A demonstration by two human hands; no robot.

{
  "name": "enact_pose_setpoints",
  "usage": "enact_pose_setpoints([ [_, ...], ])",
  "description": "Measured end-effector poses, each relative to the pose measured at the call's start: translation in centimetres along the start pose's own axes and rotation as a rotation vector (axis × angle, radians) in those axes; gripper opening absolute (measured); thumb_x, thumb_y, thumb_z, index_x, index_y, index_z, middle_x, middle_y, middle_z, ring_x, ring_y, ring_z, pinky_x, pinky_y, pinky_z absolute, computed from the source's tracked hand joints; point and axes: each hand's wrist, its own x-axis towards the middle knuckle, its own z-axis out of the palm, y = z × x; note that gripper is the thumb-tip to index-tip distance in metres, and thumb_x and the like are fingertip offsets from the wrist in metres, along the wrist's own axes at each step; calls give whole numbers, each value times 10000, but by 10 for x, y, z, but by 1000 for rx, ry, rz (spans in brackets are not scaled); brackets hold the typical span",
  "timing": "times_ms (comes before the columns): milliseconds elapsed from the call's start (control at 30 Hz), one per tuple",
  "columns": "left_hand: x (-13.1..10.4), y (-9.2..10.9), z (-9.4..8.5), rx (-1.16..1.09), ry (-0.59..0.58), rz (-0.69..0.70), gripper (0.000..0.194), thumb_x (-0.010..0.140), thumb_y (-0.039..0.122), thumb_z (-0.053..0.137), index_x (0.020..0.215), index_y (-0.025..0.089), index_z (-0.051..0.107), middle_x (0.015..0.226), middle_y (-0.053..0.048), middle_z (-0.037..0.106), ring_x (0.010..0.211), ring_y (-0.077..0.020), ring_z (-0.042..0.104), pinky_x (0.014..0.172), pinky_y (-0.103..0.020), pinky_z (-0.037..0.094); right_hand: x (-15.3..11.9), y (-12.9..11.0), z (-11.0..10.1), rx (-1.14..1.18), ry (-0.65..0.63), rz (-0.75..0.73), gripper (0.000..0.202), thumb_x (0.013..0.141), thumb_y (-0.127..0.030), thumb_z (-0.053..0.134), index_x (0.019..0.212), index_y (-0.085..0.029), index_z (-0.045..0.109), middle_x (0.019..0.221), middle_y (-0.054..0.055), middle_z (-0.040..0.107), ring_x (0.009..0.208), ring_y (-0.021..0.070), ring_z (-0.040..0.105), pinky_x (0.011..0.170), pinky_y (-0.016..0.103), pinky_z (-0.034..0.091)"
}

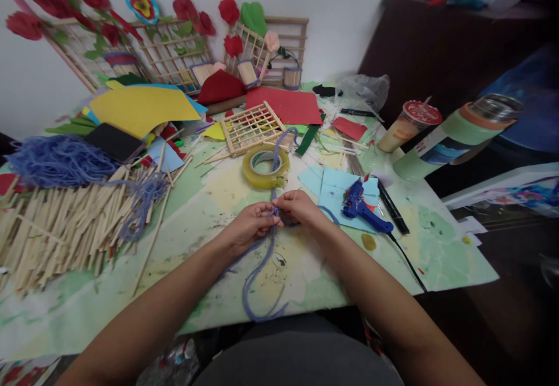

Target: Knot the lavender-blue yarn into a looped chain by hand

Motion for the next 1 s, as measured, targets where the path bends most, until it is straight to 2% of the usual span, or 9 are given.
enact_pose_setpoints([
  [200, 0, -8, 5, -33, -10, -6, 278, 654, 197, 674, 857, 128, 498, 668, -20, 600, 403, -3, 275, 400, -175, 126, 1, 2, 0, 200, 56, -18, 215, 622, -312, 616, 589, -148, 481, 383, -78, 396, 319, 22, 251, 356, 184, 162],
  [367, -2, -10, 9, -5, 13, 19, 250, 675, 190, 655, 843, 131, 479, 671, -23, 605, 408, -6, 279, 401, -174, 140, 3, 2, 4, 187, 46, -29, 186, 656, -280, 582, 572, -150, 480, 403, -43, 476, 306, 39, 323, 341, 184, 188],
  [500, -2, -9, 12, -46, 22, 59, 194, 704, 190, 629, 826, 119, 495, 671, -21, 582, 437, -14, 317, 403, -162, 175, 0, 0, 2, 153, -32, -28, 233, 706, -321, 551, 565, -154, 470, 379, -51, 444, 292, 38, 304, 337, 183, 171],
  [667, -1, -8, 15, -133, 78, 70, 181, 784, 286, 547, 790, 108, 518, 643, -28, 561, 450, -28, 343, 398, -156, 206, -4, 1, -3, 147, -161, -46, 219, 729, -325, 516, 598, -153, 480, 389, -29, 494, 305, 36, 268, 342, 181, 144],
  [833, -2, -10, 18, -123, 29, 32, 147, 764, 240, 576, 763, 109, 510, 621, -19, 559, 435, -18, 319, 387, -143, 184, -4, 6, -1, 121, -60, -79, 165, 716, -253, 493, 583, -160, 467, 393, -53, 456, 315, 44, 332, 363, 183, 193],
  [1000, -3, -11, 18, -108, 15, 31, 163, 748, 240, 597, 804, 110, 516, 630, -6, 551, 433, -8, 305, 388, -139, 172, -8, 10, -1, 20, -7, -158, 169, 741, -292, 503, 639, -157, 499, 471, -50, 469, 395, 64, 406, 420, 196, 264],
])
